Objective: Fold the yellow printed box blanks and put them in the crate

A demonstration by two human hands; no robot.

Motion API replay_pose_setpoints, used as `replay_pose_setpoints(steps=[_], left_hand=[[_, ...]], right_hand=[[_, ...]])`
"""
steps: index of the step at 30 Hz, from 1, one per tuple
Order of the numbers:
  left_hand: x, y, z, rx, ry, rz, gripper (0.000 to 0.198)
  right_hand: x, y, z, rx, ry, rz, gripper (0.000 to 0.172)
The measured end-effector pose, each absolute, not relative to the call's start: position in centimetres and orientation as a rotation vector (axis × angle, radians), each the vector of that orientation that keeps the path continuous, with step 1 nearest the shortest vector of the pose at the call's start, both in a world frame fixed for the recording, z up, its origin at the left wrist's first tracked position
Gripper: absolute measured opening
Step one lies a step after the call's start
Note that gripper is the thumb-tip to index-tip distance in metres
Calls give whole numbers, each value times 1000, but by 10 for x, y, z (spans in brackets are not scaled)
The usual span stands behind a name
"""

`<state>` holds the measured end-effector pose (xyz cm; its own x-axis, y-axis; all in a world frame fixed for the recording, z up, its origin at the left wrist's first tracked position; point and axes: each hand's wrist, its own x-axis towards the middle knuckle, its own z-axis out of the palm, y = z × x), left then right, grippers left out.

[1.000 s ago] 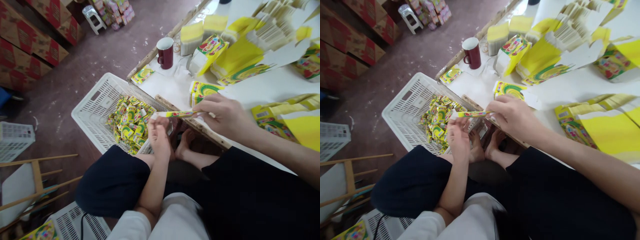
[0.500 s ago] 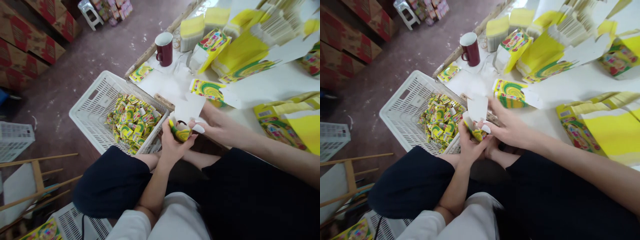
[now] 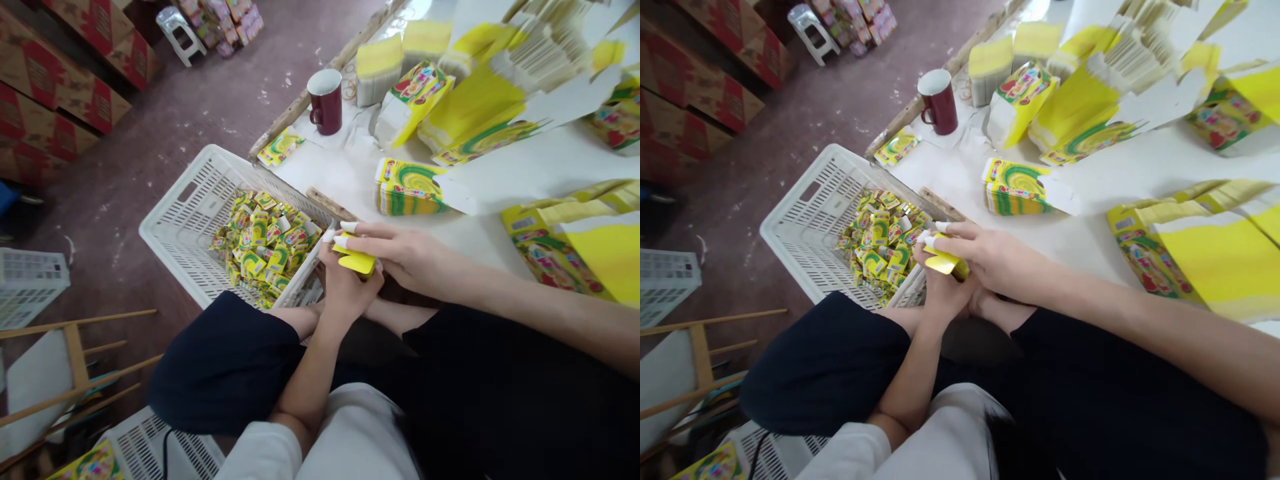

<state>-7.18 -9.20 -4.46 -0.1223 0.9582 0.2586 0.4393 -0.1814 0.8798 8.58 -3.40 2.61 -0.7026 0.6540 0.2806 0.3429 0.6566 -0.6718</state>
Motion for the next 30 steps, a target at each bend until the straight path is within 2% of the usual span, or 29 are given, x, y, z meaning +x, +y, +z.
replay_pose_setpoints(steps=[6, 10, 14, 15, 17, 19, 21, 23, 24, 26, 30], left_hand=[[-87, -86, -34, 1596, 1528, 1276, 59], [-99, -85, -30, 1570, 1417, 1213, 64], [-95, -88, -29, 1580, 1391, 1133, 70], [-92, -88, -30, 1587, 1403, 1122, 69], [-87, -87, -33, 1534, 1398, 1151, 71], [-87, -81, -37, 1309, 1393, 1306, 80], [-95, -72, -42, 946, 1418, 1550, 87], [-107, -62, -46, 627, 1457, 1742, 84], [-113, -58, -47, 533, 1474, 1782, 82], [-119, -54, -49, 448, 1494, 1811, 80], [-105, -58, -50, 473, 1411, 1763, 83]], right_hand=[[98, -24, 22, -814, -2511, 606, 45], [108, -17, 27, -854, -2684, 666, 32], [110, -16, 28, -849, -2602, 875, 19], [108, -17, 25, -862, -2545, 905, 24], [105, -18, 18, -877, -2436, 918, 44], [105, -15, 13, -917, -2361, 890, 63], [114, -5, 11, -1106, -2296, 772, 60], [129, 9, 12, -1447, -2191, 534, 44], [137, 16, 12, -1612, -2132, 401, 41], [152, 27, 11, -1875, -2071, 264, 42], [162, 36, 4, -2054, -2121, 303, 47]])
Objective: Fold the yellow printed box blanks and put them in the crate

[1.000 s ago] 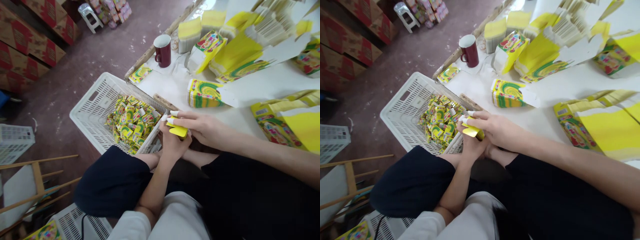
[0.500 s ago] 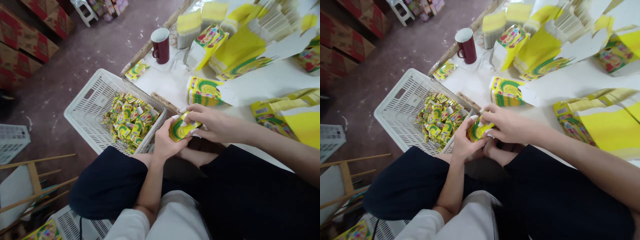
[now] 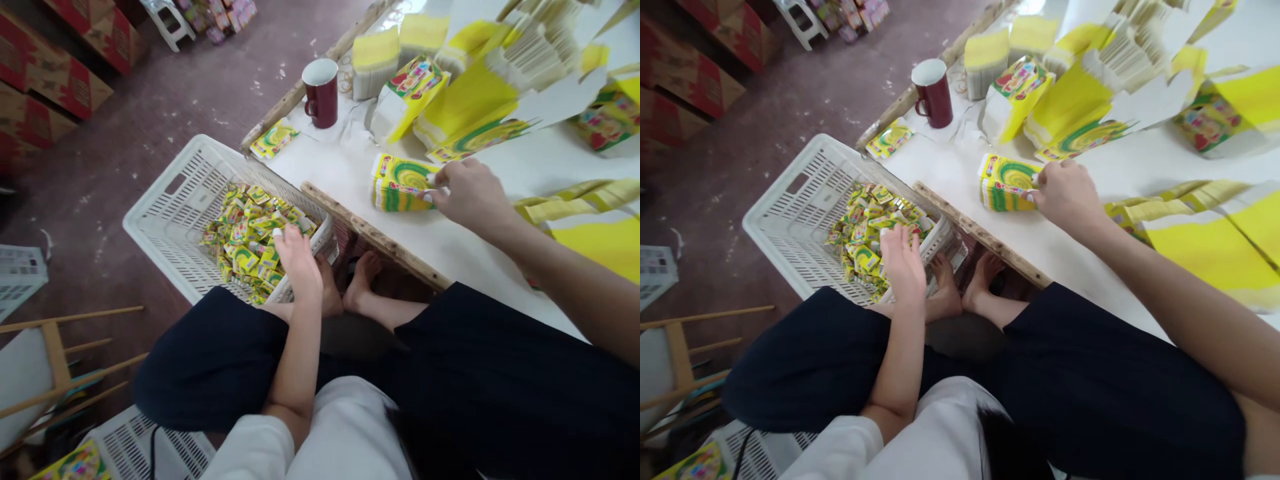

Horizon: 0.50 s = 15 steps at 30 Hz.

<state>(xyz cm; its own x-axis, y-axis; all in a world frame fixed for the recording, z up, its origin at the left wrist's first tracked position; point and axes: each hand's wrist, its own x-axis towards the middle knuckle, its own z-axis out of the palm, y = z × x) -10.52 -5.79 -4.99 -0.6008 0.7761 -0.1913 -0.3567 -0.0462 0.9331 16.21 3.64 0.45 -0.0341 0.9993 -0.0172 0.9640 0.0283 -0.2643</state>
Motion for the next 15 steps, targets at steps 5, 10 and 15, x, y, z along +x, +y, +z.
replay_pose_setpoints(steps=[5, 10, 15], left_hand=[[-89, -64, -54, 535, 1311, 1583, 73], [-80, -68, -58, 580, 1147, 1416, 75], [-64, -71, -46, 653, 1012, 1387, 87]], right_hand=[[157, 35, 5, -2115, -2090, 294, 44], [150, 28, 22, -2028, -1933, 413, 34], [115, 0, 38, -1391, -2263, 823, 24]])
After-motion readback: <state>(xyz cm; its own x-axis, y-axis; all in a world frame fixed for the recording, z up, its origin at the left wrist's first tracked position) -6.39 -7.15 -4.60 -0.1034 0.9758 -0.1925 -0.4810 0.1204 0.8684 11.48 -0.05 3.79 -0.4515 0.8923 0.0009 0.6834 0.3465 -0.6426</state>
